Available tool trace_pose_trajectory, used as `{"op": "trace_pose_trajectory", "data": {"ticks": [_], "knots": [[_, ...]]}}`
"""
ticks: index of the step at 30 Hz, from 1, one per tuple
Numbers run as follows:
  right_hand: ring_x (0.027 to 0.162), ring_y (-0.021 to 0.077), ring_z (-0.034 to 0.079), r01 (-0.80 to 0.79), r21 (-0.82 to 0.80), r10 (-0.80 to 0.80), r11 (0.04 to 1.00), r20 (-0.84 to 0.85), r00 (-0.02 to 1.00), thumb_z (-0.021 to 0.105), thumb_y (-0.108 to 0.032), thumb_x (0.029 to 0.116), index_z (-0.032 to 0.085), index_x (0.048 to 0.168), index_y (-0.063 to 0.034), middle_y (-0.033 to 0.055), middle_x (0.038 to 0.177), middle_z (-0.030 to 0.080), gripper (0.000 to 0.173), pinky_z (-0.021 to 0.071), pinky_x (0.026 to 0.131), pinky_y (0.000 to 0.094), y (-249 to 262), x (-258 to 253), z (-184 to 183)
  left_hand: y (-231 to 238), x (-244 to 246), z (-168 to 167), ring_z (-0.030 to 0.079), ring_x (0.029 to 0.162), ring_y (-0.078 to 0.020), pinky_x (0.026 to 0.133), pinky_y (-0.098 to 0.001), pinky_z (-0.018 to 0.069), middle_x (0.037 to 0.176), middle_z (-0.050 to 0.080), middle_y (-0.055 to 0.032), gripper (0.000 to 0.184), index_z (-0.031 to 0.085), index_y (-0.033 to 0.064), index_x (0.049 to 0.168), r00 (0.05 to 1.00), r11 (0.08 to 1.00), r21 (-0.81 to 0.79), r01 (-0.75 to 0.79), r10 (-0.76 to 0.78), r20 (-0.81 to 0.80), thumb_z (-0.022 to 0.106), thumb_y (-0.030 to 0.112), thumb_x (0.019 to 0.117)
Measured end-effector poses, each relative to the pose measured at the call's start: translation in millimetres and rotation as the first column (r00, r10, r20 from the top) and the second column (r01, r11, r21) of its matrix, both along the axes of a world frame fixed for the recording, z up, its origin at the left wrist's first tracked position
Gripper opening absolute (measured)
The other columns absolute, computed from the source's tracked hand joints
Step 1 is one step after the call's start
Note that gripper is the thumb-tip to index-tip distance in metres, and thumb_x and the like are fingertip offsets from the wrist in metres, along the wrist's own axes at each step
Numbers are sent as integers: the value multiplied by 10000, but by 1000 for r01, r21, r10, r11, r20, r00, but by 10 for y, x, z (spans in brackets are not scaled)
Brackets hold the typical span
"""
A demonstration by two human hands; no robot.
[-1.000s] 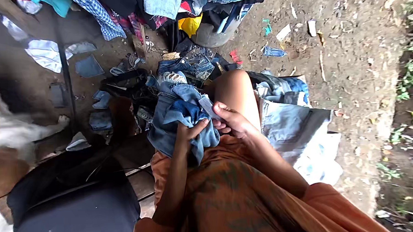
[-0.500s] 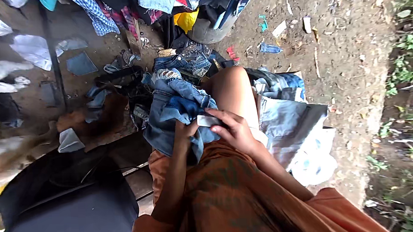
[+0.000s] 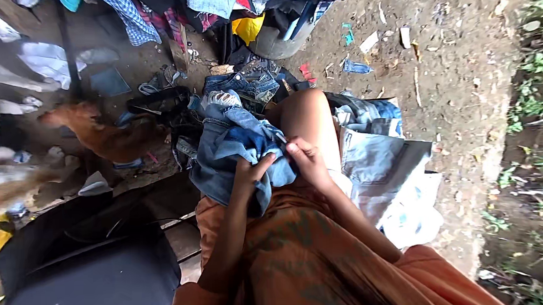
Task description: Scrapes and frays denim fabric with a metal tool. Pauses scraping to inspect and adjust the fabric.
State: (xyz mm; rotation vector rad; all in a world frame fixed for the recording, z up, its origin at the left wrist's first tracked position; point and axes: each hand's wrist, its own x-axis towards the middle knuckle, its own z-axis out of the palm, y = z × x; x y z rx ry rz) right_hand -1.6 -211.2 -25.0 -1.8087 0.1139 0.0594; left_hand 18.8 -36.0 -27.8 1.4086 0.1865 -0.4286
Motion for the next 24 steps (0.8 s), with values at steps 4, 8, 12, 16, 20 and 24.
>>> {"op": "trace_pose_trajectory", "data": {"ticks": [4, 8, 12, 16, 20, 24], "knots": [[494, -32, 441, 126, 289, -64, 949, -213, 975, 457, -276, 1059, 673, 988, -210, -103, 661, 590, 237, 358, 451, 133, -168, 71, 230, -25, 34, 69, 649, 784, 39, 768, -189, 561, 832, 686, 81, 199, 657, 49, 1020, 999, 999, 19, -38, 38, -37, 717, -34, 850], [807, 23, 621, -124, -104, 125, 987, 6, 992, 574, -229, 1028, 601, 1383, -129, -9, 1043, 688, 370, 548, 736, 246, -246, -9, 310, -38, 30, 42, 646, 781, 54, 760, -178, 561, 824, 686, 109, 205, 658, 77, 1004, 999, 998, -30, -47, 48, 20, 706, -27, 834], [841, 244, 702, -216, -402, 245, 890, 21, 969, 527, -320, 1059, 575, 1458, -193, 123, 1069, 722, 422, 575, 708, 492, -150, -50, 252, -34, 19, 68, 636, 806, 52, 777, -178, 545, 838, 676, 93, 157, 661, 60, 1011, 998, 998, 4, -59, 59, 35, 693, -3, 871], [740, 292, 674, -137, -513, 209, 847, 86, 974, 546, -295, 1045, 631, 1415, -203, 143, 971, 702, 390, 549, 610, 498, -22, 24, 67, -37, 48, 48, 636, 774, 42, 755, -185, 548, 818, 674, 86, 133, 662, 65, 994, 994, 994, 25, -102, 101, 42, 690, 10, 876], [1072, 188, 689, -105, -304, 129, 947, 61, 990, 516, -246, 1066, 678, 1341, -128, 95, 1240, 706, 340, 561, 911, 444, -44, 105, 45, -45, 76, 44, 641, 794, 39, 774, -186, 551, 831, 678, 77, 150, 655, 50, 1013, 992, 992, 7, -127, 127, 25, 682, -5, 876], [806, -35, 553, 39, -71, -41, 997, -17, 999, 431, -179, 1073, 606, 1378, -71, -14, 1227, 653, 368, 465, 690, 178, -192, 178, 187, -73, 68, 97, 651, 807, 25, 784, -209, 561, 864, 693, 58, 192, 659, 39, 1063, 986, 986, 20, -164, 164, -35, 718, 14, 883]]}}
